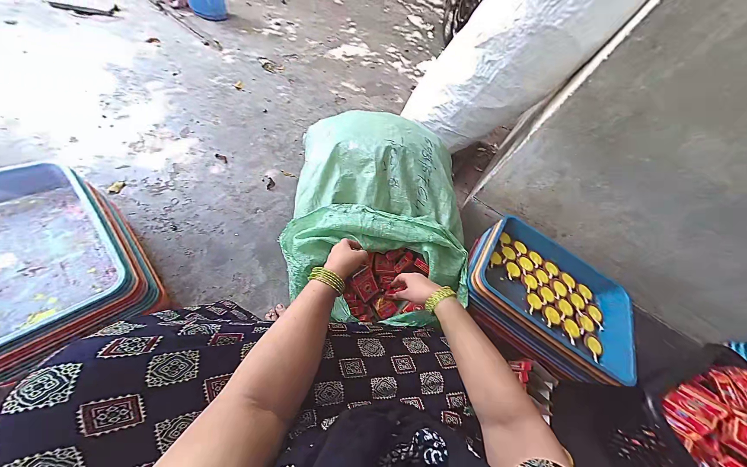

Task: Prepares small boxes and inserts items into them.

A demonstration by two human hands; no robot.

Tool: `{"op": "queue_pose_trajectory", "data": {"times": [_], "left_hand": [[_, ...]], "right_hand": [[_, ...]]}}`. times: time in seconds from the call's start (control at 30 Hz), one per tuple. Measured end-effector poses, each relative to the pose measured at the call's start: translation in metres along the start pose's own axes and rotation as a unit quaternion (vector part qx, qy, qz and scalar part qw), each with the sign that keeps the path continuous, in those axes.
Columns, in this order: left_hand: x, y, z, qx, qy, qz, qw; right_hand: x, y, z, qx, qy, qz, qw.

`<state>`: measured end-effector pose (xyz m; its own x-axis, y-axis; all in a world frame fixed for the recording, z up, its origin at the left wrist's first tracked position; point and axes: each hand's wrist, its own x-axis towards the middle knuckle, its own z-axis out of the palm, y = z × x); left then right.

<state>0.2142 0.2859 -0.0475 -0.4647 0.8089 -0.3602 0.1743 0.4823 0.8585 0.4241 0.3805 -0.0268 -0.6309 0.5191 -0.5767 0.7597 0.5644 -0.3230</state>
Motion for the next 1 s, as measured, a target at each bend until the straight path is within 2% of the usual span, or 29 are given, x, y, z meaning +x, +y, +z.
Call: {"op": "queue_pose_trajectory", "data": {"times": [0.07, 0.2, 0.33, 0.47, 0.53, 0.6, 0.67, 0.7, 0.77, 0.8, 0.83, 0.87, 0.93, 1.0], "left_hand": [[-0.002, 0.004, -0.003, 0.012, -0.01, -0.011, 1.0], [0.005, 0.012, -0.009, 0.024, -0.015, -0.024, 0.999], [0.017, 0.006, -0.005, 0.022, -0.019, -0.029, 0.999], [0.024, 0.0, 0.0, 0.083, -0.071, -0.021, 0.994], [0.027, -0.003, 0.002, 0.137, -0.124, -0.003, 0.983], [0.023, -0.005, 0.005, 0.148, -0.182, 0.01, 0.972], [0.016, -0.006, 0.006, 0.156, -0.243, 0.015, 0.957], [0.016, -0.008, 0.006, 0.169, -0.262, 0.012, 0.95], [0.014, -0.01, 0.003, 0.186, -0.271, -0.011, 0.945], [0.014, -0.009, 0.0, 0.194, -0.26, -0.024, 0.946], [0.014, -0.008, -0.003, 0.204, -0.237, -0.034, 0.949], [0.015, -0.007, -0.005, 0.208, -0.208, -0.04, 0.955], [0.016, -0.004, -0.009, 0.198, -0.158, -0.042, 0.967], [0.017, -0.002, -0.01, 0.174, -0.124, -0.036, 0.976]], "right_hand": [[0.045, -0.017, 0.01, 0.032, -0.01, 0.041, 0.999], [0.091, -0.052, 0.04, -0.026, 0.092, 0.121, 0.988], [0.107, -0.06, 0.058, -0.045, 0.12, 0.125, 0.984], [0.091, -0.048, 0.04, 0.09, 0.121, 0.176, 0.973], [0.081, -0.033, 0.024, 0.106, 0.126, 0.128, 0.978], [0.073, -0.012, 0.015, 0.163, 0.124, 0.015, 0.979], [0.068, -0.003, 0.014, 0.319, 0.111, -0.059, 0.94], [0.067, -0.003, 0.017, 0.401, 0.108, -0.057, 0.908], [0.067, -0.01, 0.027, 0.513, 0.11, 0.018, 0.851], [0.071, -0.015, 0.035, 0.53, 0.111, 0.08, 0.837], [0.076, -0.02, 0.043, 0.508, 0.093, 0.14, 0.845], [0.081, -0.021, 0.054, 0.453, 0.051, 0.18, 0.872], [0.09, -0.021, 0.079, 0.327, -0.066, 0.201, 0.921], [0.098, -0.026, 0.099, 0.219, -0.14, 0.193, 0.946]]}}
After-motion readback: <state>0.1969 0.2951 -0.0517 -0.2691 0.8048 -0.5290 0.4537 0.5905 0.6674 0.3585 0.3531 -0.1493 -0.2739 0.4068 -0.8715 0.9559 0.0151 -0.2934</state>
